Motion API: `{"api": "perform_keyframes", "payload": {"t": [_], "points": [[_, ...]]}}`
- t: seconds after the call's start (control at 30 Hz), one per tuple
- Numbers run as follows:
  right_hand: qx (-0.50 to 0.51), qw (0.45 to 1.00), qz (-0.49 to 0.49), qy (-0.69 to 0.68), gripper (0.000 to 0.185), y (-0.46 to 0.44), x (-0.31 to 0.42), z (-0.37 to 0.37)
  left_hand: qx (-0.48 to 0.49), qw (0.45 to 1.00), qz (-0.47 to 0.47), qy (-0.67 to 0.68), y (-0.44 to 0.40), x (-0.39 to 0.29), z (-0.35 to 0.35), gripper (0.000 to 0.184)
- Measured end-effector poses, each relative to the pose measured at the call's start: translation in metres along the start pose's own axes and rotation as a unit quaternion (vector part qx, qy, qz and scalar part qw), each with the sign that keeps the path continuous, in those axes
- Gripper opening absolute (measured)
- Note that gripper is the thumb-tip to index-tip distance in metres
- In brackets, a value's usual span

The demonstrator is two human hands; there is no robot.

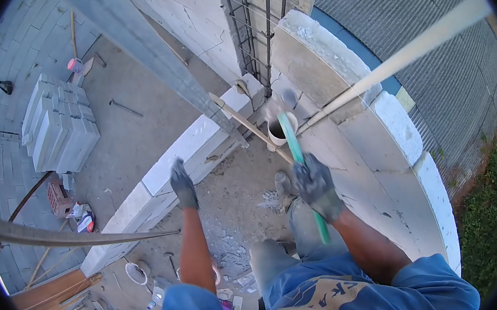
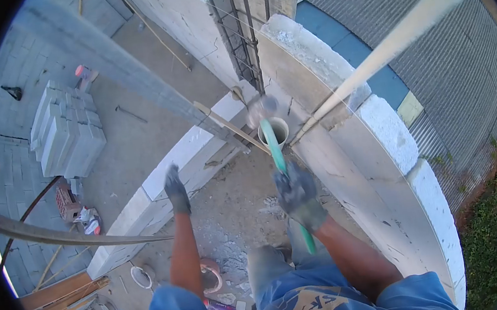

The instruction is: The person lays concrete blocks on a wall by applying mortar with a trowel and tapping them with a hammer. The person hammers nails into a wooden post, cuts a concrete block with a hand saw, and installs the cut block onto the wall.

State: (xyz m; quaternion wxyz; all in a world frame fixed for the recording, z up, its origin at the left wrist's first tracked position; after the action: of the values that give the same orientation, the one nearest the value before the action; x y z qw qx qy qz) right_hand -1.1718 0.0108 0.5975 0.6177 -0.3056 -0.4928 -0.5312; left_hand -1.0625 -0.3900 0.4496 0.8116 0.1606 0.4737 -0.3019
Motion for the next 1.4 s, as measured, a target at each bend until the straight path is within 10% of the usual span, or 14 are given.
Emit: {"api": "perform_keyframes", "payload": {"t": [0.03, 0.2, 0.27, 0.33, 0.57, 0.73, 1.4], "points": [[-0.003, 0.988, 0.067, 0.136, 0.016, -0.033, 0.026, -0.011, -0.005, 0.999, -0.021, -0.023, -0.039, -0.024, -0.010, 0.036], [-0.057, 0.994, 0.012, -0.094, 0.025, -0.179, -0.054, -0.120, 0.136, 0.989, -0.052, -0.011, -0.182, 0.016, -0.102, 0.032], [-0.073, 0.980, 0.000, 0.185, 0.032, -0.198, -0.016, -0.118, 0.196, 0.958, -0.184, -0.102, -0.214, 0.037, -0.140, 0.030], [-0.073, 0.981, -0.059, 0.172, 0.030, -0.210, -0.021, -0.125, 0.295, 0.947, -0.097, 0.084, -0.218, 0.010, -0.181, 0.027], [-0.124, 0.973, -0.093, 0.168, 0.030, -0.226, -0.062, -0.138, 0.465, 0.879, -0.091, -0.057, -0.230, -0.022, -0.306, 0.032], [-0.124, 0.966, -0.103, 0.203, 0.031, -0.221, -0.055, -0.134, 0.428, 0.897, 0.084, 0.075, -0.228, -0.024, -0.360, 0.030], [-0.106, 0.962, -0.093, 0.234, 0.028, -0.228, -0.051, -0.136, 0.380, 0.925, 0.017, 0.022, -0.220, -0.004, -0.380, 0.023]]}}
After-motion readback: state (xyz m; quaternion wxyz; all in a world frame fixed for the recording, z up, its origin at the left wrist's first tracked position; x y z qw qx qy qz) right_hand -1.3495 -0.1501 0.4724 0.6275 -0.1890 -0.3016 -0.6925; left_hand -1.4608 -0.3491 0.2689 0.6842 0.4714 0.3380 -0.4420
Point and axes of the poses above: each hand's wrist, its own y-axis away from the middle knuckle, its own z-axis out of the back of the hand, x = y × z, the point moved 7 cm from there along -y, towards the middle knuckle, and after that the axes turned 1 degree about -x, right-handed, at the moved point
